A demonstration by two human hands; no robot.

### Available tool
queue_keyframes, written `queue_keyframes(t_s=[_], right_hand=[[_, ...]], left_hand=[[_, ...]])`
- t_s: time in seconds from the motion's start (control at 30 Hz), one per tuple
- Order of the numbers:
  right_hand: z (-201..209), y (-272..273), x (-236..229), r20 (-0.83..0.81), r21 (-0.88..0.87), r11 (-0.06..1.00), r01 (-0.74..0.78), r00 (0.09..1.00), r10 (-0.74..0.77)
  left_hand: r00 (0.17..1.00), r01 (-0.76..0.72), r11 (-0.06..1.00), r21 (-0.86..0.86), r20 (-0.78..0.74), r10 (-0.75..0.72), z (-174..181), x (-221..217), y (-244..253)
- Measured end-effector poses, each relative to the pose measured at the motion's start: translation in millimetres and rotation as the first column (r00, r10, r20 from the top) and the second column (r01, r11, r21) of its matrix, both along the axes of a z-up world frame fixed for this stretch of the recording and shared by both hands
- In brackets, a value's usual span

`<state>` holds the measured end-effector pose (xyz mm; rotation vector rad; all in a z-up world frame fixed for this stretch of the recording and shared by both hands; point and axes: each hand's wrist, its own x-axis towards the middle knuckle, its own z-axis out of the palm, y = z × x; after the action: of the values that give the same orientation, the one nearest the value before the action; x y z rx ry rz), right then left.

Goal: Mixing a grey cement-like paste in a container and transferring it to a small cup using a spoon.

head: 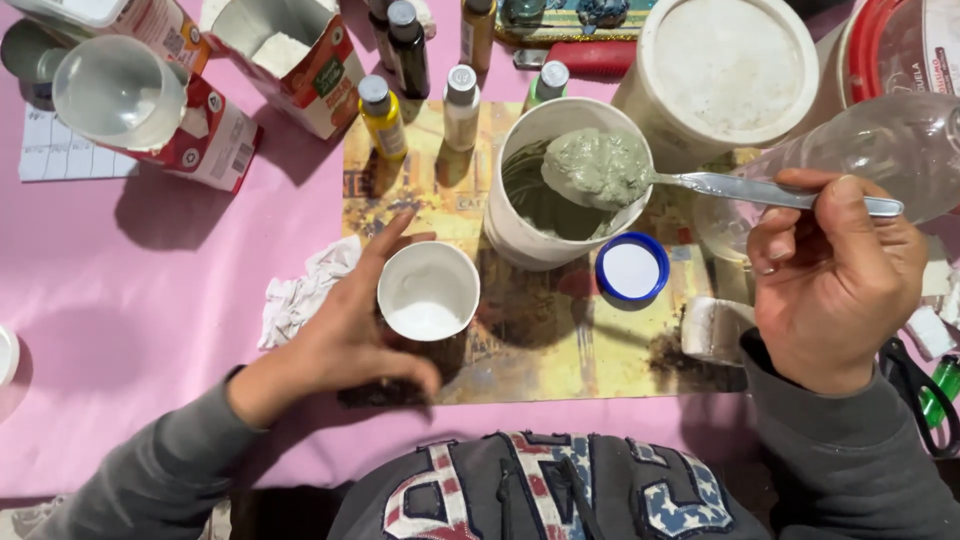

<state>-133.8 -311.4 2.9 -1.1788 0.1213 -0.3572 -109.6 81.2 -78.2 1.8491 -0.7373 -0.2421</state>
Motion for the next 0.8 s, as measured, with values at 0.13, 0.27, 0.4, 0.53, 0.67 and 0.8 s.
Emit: queue_keyframes(t_s=[0.13,0.27,0.4,0.53,0.67,0.8], right_hand=[[4.5,3.6,-1.3,0.000,0.011,1.000,0.015,1.000,-0.015],[13.5,11.3,-3.6,0.055,-0.156,0.988,0.010,0.999,-0.002],[12.4,14.2,1.5,0.119,-0.482,0.876,-0.002,0.991,0.068],[10.8,14.4,9.6,0.033,-0.336,0.940,-0.057,0.997,0.073],[7.9,11.3,8.5,0.068,-0.383,0.923,-0.025,0.996,0.055],[18.4,10.3,9.6,0.057,-0.389,0.921,0.016,0.998,0.006]], left_hand=[[0.990,-0.135,0.986,0.093,-0.031,0.139,-3.3,-7.1,-9.4],[0.995,-0.085,0.992,0.092,0.053,0.080,21.4,-12.3,-14.3],[0.972,0.073,0.997,0.022,0.224,-0.076,50.9,-18.0,-24.9],[0.971,0.116,0.992,-0.046,0.214,-0.104,57.7,-19.0,-42.5],[0.978,0.132,0.986,-0.100,0.173,-0.113,56.8,-16.7,-53.9],[0.983,0.101,0.991,-0.089,0.164,-0.085,49.3,-15.7,-58.3]])
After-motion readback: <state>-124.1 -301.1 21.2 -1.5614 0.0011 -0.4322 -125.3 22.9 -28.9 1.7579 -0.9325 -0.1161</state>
